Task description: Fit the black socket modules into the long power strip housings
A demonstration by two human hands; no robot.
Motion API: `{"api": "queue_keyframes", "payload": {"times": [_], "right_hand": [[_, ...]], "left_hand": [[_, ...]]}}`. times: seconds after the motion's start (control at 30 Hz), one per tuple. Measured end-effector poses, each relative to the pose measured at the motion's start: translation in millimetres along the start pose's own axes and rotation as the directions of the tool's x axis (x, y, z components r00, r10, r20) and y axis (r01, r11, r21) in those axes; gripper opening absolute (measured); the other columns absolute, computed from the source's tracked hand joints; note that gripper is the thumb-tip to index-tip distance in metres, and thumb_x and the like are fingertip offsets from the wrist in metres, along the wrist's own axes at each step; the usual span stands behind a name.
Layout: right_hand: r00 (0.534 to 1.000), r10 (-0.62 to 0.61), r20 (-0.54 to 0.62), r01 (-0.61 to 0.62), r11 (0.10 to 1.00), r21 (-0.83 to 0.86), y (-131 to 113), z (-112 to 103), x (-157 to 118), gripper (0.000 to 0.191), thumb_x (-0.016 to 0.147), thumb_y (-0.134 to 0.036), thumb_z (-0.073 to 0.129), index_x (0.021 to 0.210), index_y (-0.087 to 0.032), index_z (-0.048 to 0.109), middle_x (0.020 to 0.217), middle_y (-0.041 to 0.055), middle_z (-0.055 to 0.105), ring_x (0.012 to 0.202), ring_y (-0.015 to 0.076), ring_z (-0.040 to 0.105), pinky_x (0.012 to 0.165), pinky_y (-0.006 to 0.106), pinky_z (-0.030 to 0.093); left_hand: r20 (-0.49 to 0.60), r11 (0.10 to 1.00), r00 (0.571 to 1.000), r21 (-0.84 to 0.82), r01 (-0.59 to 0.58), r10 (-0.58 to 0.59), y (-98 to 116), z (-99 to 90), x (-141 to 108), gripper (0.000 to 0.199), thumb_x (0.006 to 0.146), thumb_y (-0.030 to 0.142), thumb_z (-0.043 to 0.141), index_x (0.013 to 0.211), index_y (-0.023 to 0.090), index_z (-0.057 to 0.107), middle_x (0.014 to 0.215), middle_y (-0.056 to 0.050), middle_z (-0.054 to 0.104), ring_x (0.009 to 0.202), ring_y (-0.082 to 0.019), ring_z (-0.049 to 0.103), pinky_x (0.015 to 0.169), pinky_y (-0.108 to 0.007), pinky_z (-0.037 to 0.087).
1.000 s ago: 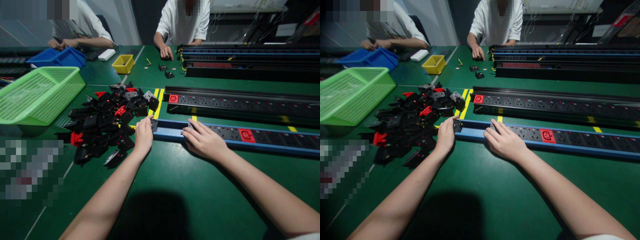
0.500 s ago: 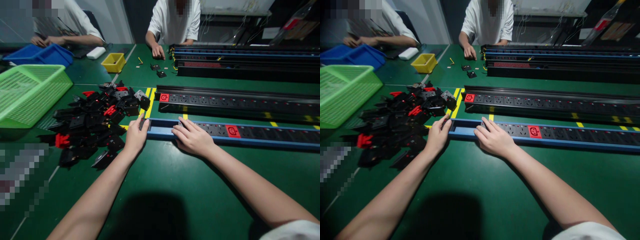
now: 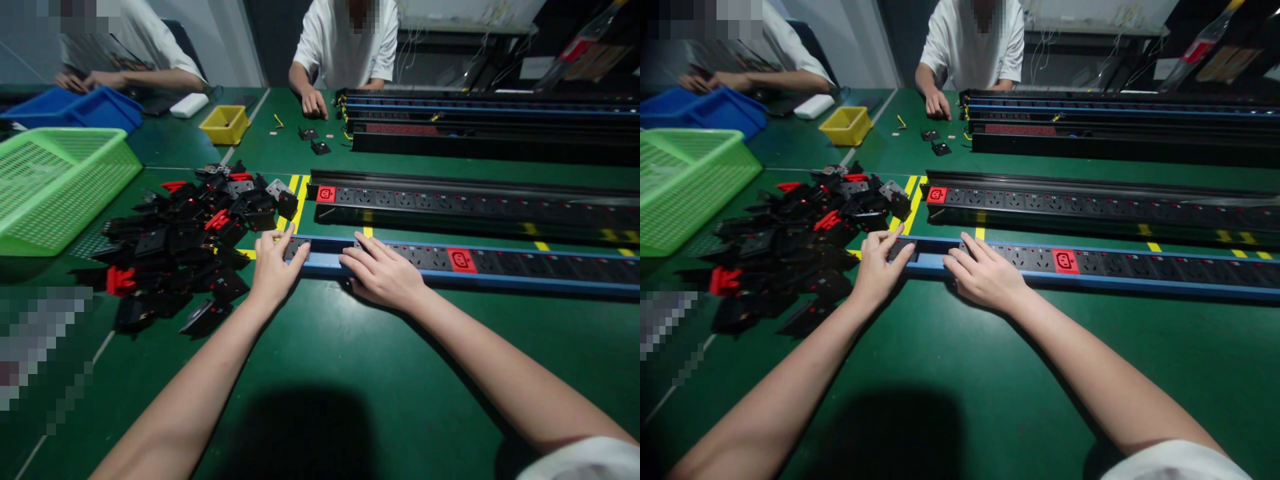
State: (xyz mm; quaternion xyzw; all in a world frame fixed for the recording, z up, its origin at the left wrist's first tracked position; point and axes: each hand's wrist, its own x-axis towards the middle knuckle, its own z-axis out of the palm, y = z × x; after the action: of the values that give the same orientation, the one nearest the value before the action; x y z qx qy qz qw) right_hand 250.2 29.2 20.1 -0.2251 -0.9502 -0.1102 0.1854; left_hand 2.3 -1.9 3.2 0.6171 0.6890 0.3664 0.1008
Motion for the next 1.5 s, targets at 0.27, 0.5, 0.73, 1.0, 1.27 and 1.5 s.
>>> {"api": "queue_keyframes", "payload": {"times": [0.27,0.5,0.73,1.0,1.27,1.5], "right_hand": [[0.960,0.276,-0.038,-0.276,0.961,0.011,-11.0,2.1,3.5,0.088,0.086,-0.042,0.056,0.152,0.004,0.019,0.155,0.0261,0.032,0.142,0.0397,0.032,0.116,0.054,0.030],[0.951,0.305,0.039,-0.302,0.950,-0.074,-11.5,2.7,4.5,0.093,0.088,-0.048,0.049,0.152,0.009,0.011,0.138,0.0274,0.052,0.123,0.0381,0.051,0.111,0.050,0.036],[0.958,0.283,0.044,-0.276,0.953,-0.126,-9.9,3.0,4.8,0.094,0.090,-0.050,0.045,0.151,0.011,0.010,0.134,0.0287,0.054,0.119,0.0383,0.052,0.109,0.049,0.038],[0.956,0.290,0.041,-0.285,0.952,-0.111,-9.3,4.3,5.2,0.096,0.089,-0.053,0.044,0.150,0.013,0.011,0.128,0.0291,0.056,0.117,0.0382,0.053,0.108,0.049,0.039],[0.951,0.301,0.070,-0.294,0.951,-0.100,-10.2,3.1,5.4,0.081,0.089,-0.050,0.047,0.147,0.005,0.035,0.136,0.0245,0.054,0.119,0.0367,0.052,0.110,0.047,0.036],[0.953,0.299,0.057,-0.291,0.950,-0.117,-10.4,3.2,6.0,0.078,0.089,-0.051,0.048,0.145,0.003,0.040,0.134,0.0229,0.057,0.118,0.0356,0.053,0.109,0.045,0.036]], "left_hand": [[0.040,0.981,0.993,-0.156,0.113,-0.108,-0.1,-0.3,-1.7,0.059,0.084,0.054,0.060,0.131,0.018,0.056,0.078,-0.001,0.061,0.068,-0.016,0.057,0.066,-0.029,0.044],[0.008,0.959,1.000,-0.281,0.016,-0.015,3.2,3.7,-3.9,0.043,0.085,0.043,0.065,0.115,0.020,0.043,0.071,0.006,0.057,0.067,-0.014,0.059,0.068,-0.027,0.044],[-0.077,0.933,0.932,0.095,-0.348,0.355,10.1,2.7,-13.6,0.017,0.095,0.033,0.056,0.104,0.020,0.055,0.095,-0.004,0.073,0.088,-0.019,0.066,0.092,-0.040,0.035],[0.026,0.765,0.783,0.197,-0.613,0.621,17.7,4.5,-15.3,0.035,0.089,0.044,0.062,0.108,0.015,0.057,0.098,-0.009,0.072,0.091,-0.021,0.064,0.083,-0.033,0.042],[0.254,0.622,0.768,0.465,-0.630,0.588,22.0,8.0,-15.0,0.063,0.093,0.050,0.051,0.143,0.012,0.042,0.092,-0.009,0.071,0.083,-0.024,0.062,0.073,-0.036,0.039],[0.279,0.716,0.817,0.392,-0.577,0.505,28.3,3.1,-14.9,0.062,0.092,0.051,0.051,0.142,0.015,0.047,0.091,-0.008,0.071,0.084,-0.022,0.061,0.071,-0.034,0.037]]}}
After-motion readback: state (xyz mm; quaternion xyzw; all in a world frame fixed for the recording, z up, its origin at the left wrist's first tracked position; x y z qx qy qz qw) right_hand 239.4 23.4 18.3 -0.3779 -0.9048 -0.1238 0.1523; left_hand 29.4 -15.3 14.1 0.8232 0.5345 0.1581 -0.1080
